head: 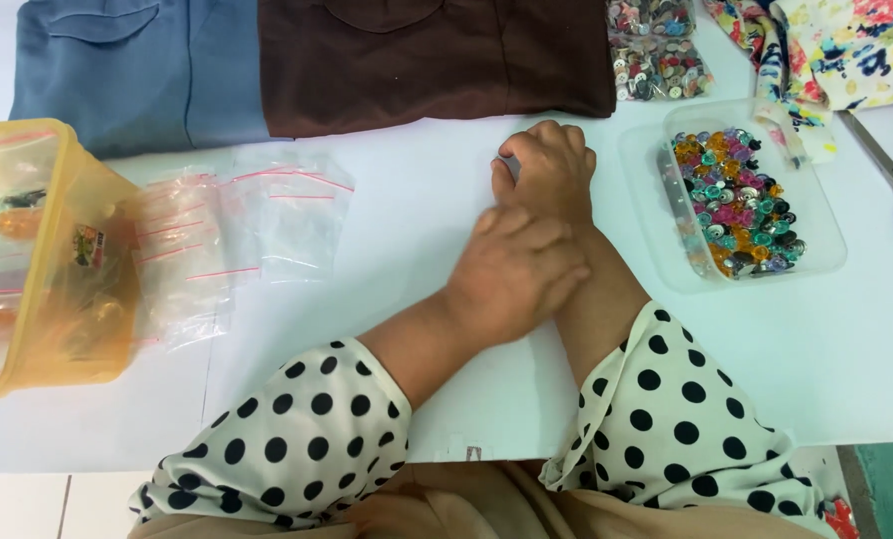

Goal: Sorting and packing small buttons into plastic bags on a work table.

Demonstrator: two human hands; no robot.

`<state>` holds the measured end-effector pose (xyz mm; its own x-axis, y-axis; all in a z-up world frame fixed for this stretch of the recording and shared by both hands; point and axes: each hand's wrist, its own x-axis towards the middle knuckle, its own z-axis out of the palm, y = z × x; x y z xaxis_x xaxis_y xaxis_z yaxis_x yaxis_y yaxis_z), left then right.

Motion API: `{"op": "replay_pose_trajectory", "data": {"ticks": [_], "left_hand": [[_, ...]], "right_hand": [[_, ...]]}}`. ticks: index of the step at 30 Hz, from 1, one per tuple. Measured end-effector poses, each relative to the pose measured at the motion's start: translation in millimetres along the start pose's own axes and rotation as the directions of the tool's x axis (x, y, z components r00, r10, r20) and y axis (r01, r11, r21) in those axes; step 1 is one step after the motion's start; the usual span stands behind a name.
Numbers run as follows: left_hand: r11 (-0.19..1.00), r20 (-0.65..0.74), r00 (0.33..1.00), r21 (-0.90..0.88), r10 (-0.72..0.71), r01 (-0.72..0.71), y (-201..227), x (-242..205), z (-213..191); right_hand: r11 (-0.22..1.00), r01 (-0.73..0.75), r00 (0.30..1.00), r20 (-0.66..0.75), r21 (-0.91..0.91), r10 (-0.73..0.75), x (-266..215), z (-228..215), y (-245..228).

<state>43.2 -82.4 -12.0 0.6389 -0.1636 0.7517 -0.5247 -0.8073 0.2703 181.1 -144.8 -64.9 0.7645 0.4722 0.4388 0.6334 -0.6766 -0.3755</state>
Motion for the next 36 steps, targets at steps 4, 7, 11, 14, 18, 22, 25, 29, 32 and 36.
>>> {"op": "replay_pose_trajectory", "data": {"ticks": [4, 7, 11, 14, 18, 22, 25, 29, 32, 36], "left_hand": [[0.995, 0.051, 0.994, -0.013, -0.095, 0.096, 15.1, 0.2, -10.0], [0.954, 0.185, 0.977, -0.259, -0.105, 0.152, 43.8, -0.6, -12.5], [0.862, 0.163, 0.987, -0.501, 0.003, 0.08, 44.2, 1.3, -7.4], [0.961, 0.087, 0.994, -0.262, -0.071, 0.091, 13.1, 3.8, -7.4], [0.98, 0.133, 0.976, -0.082, -0.172, 0.184, 9.5, 0.5, -7.0], [0.925, 0.16, 0.986, -0.366, -0.048, 0.104, 51.1, 3.9, -16.4], [0.797, 0.204, 0.974, -0.602, 0.096, 0.048, 53.4, 1.7, -14.6], [0.992, 0.076, 0.996, -0.121, -0.037, 0.046, 3.9, -1.5, -2.8], [0.991, 0.139, 0.983, -0.037, -0.12, 0.126, 7.7, -5.1, -2.9], [0.95, 0.327, 0.944, -0.28, -0.039, 0.136, 44.2, -9.4, -9.7]], "right_hand": [[0.999, 0.014, 0.999, 0.034, -0.041, -0.013, -0.2, -6.8, -6.7], [0.997, -0.028, 0.997, 0.07, -0.069, 0.033, 1.1, -13.3, -8.7], [0.996, -0.05, 0.993, 0.104, -0.08, 0.059, 1.6, -16.0, -13.9], [0.997, -0.008, 0.998, 0.059, -0.082, 0.013, -1.4, -3.0, -8.4], [0.997, -0.01, 0.997, 0.077, -0.079, 0.016, -0.6, -8.3, -13.4], [0.994, -0.053, 0.989, 0.132, -0.092, 0.065, -1.0, -20.2, -18.0], [0.993, -0.029, 0.989, 0.141, -0.112, 0.045, -1.1, -17.9, -13.7], [0.997, 0.021, 0.997, 0.075, -0.077, -0.016, -2.2, -11.1, -10.6], [0.998, 0.028, 0.997, 0.076, -0.062, -0.023, -3.0, -16.9, -13.9], [0.994, 0.042, 0.991, 0.131, -0.105, -0.028, -1.2, -20.4, -13.2]]}}
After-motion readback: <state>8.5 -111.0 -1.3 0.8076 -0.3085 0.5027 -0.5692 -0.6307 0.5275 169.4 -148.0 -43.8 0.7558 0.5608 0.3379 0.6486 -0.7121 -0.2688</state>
